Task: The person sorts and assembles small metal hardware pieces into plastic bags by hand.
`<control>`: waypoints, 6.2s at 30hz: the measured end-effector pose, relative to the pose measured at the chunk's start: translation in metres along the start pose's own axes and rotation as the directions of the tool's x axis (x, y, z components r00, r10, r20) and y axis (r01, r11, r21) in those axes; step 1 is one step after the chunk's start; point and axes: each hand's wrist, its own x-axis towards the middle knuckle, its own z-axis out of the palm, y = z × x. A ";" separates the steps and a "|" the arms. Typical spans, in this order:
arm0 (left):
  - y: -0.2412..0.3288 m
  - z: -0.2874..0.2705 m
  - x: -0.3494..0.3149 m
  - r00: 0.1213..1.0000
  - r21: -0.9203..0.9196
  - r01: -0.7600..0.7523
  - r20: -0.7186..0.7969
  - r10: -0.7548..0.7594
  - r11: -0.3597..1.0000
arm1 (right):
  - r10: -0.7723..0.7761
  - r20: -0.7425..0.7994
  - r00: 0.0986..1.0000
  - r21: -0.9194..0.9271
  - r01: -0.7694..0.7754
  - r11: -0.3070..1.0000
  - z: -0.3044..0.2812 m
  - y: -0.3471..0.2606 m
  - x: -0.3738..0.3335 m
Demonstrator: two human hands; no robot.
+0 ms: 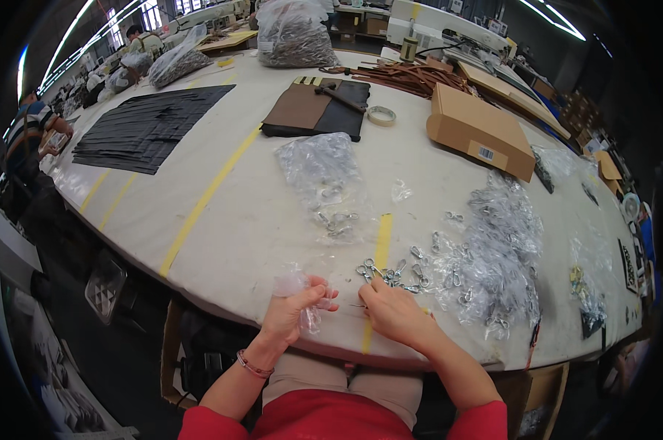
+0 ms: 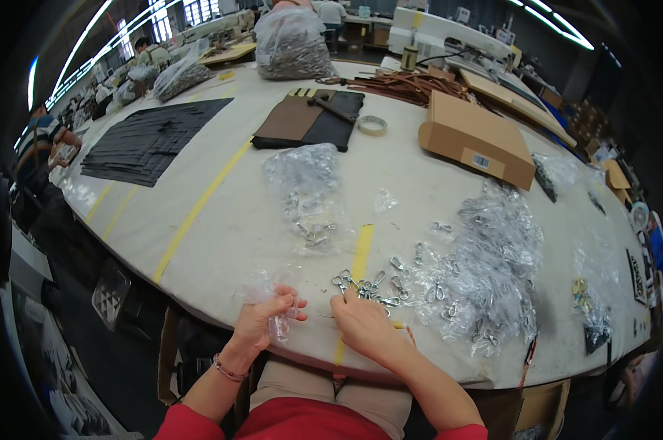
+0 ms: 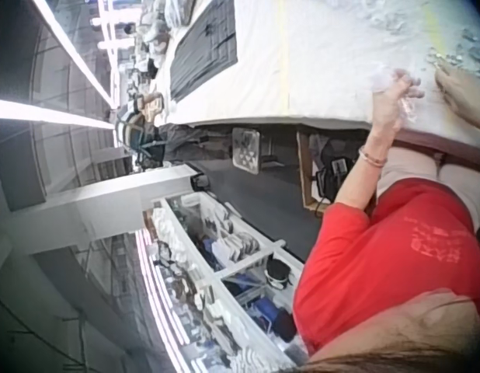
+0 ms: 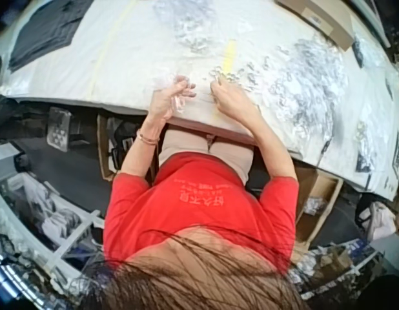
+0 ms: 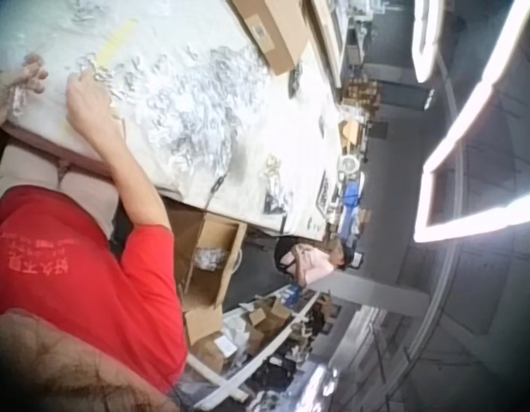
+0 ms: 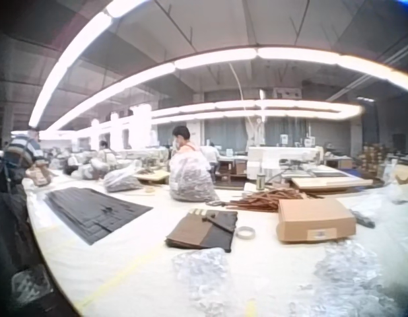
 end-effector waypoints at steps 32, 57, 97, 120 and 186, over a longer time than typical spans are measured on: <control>-0.021 0.018 -0.004 0.993 -0.145 0.034 -0.107 -0.049 0.989 | 0.120 -0.568 0.815 0.479 0.208 0.852 0.020 -0.014 -0.029; -0.029 0.012 -0.005 0.992 -0.069 -0.040 -0.120 0.031 0.997 | 0.323 -0.410 0.853 0.727 0.091 0.681 0.017 -0.021 -0.025; -0.017 0.012 -0.014 0.973 0.247 -0.060 0.229 0.001 0.967 | 0.362 -0.213 0.908 0.940 0.089 0.330 0.010 -0.022 -0.016; -0.024 0.002 0.004 0.996 -0.256 0.079 -0.017 -0.086 0.963 | 0.116 -0.635 0.764 0.512 0.304 0.803 0.016 -0.019 -0.030; -0.036 0.012 0.001 0.990 -0.172 0.077 0.130 -0.055 0.982 | 0.332 0.091 0.939 0.940 0.029 -0.339 0.022 -0.027 -0.009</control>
